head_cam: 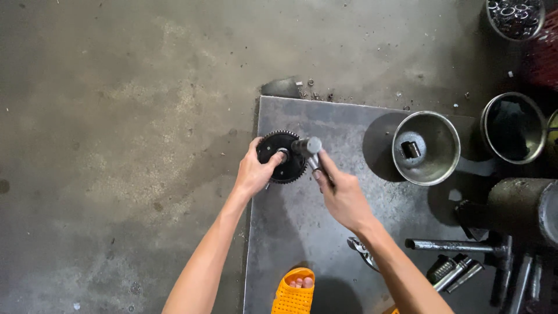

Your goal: Assembling a motorcycle clutch gear by inserting pins and using a hammer to secure the assembly.

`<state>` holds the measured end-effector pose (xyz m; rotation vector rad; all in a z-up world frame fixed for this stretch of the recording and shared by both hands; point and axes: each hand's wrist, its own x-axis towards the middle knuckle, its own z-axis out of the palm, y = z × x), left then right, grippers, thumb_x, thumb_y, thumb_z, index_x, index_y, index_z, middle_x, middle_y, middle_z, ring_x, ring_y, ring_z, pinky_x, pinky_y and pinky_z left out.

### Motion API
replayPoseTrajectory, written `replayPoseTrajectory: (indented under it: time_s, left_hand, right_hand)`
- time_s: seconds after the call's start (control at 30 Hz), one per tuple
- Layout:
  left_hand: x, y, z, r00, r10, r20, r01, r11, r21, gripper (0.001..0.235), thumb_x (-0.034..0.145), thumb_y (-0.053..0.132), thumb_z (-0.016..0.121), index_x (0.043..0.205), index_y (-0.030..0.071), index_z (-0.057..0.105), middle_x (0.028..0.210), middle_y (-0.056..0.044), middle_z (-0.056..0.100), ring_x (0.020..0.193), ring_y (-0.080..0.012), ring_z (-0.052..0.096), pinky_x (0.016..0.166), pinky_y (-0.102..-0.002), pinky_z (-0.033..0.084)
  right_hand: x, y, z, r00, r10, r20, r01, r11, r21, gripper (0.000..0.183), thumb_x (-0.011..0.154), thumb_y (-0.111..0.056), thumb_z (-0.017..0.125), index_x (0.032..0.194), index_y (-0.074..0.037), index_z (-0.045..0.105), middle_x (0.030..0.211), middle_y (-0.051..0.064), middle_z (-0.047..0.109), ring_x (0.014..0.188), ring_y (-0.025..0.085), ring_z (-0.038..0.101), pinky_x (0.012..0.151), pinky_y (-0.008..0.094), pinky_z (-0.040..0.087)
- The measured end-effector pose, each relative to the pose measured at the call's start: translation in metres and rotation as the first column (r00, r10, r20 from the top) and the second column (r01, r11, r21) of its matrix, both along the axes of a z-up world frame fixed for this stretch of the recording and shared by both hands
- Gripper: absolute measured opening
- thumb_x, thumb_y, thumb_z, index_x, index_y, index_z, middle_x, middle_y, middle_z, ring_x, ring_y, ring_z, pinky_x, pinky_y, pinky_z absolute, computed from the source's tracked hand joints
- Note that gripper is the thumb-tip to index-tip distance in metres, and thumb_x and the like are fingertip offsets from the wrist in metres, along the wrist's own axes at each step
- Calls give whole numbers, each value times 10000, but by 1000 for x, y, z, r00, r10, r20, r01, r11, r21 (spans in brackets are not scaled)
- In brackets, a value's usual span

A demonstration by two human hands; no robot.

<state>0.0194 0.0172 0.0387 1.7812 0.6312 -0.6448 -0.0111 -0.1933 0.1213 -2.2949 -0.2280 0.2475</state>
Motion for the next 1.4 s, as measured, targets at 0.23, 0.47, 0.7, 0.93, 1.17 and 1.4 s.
replayPoseTrajectory:
  time_s: [0.23, 0.47, 0.7, 0.93, 1.17, 1.4]
  left_hand:
    - [-3, 0, -9, 1000, 21, 18, -21, 1000, -19, 835, 823, 539, 713, 1534, 223, 410, 1423, -249, 580, 1360, -408, 528, 1129, -483, 458]
    - [-1, -3, -1, 997, 43, 60, -41, 999, -26, 810, 820, 524, 717, 1505, 193, 438, 1391, -261, 600, 1334, -430, 547, 1122, -497, 465]
    - [-10, -3, -16, 959, 103, 262, -93, 994, -49, 637, 803, 309, 711, 1374, 96, 524, 1226, -119, 714, 1081, -253, 706, 911, -357, 551]
    - [-4, -2, -2, 997, 52, 61, -48, 997, -60, 844, 811, 546, 715, 1520, 196, 422, 1399, -261, 594, 1339, -437, 541, 1122, -499, 462]
    - [-7, 0, -11, 995, 69, 79, -64, 996, -57, 831, 804, 539, 731, 1505, 197, 442, 1365, -262, 618, 1309, -447, 562, 1096, -513, 478]
    - [-8, -5, -16, 993, 78, 83, -75, 997, -36, 764, 823, 482, 744, 1480, 209, 465, 1372, -226, 630, 1305, -424, 573, 1104, -495, 485]
  right_hand:
    - [-16, -25, 37, 967, -254, 6, 225, 867, 444, 143, 964, -215, 577, 920, -118, 672, 546, -28, 609, 445, 163, 594, 488, 262, 512]
    - [14, 3, 38, 996, -77, 36, 80, 991, -105, 462, 988, -155, 619, 1448, -186, 585, 776, 234, 730, 754, 418, 729, 617, 485, 541]
    - [-2, -21, 20, 896, -190, 401, 24, 923, 384, 285, 1073, -176, 440, 1200, 75, 483, 696, 92, 527, 536, 149, 501, 519, 295, 502]
    - [10, 5, 60, 964, 229, 136, -218, 972, -92, 419, 952, -113, 647, 1369, -79, 628, 823, 204, 744, 750, 387, 741, 620, 480, 573]
    - [-14, -33, 1, 963, 62, 261, -160, 912, 376, 585, 896, 97, 396, 1470, 77, 280, 1299, 177, 548, 937, 135, 644, 805, 228, 563]
    - [21, 4, 56, 1000, -12, -15, 11, 997, -77, 403, 1017, -232, 579, 1416, -178, 601, 675, 147, 691, 599, 317, 692, 574, 459, 536]
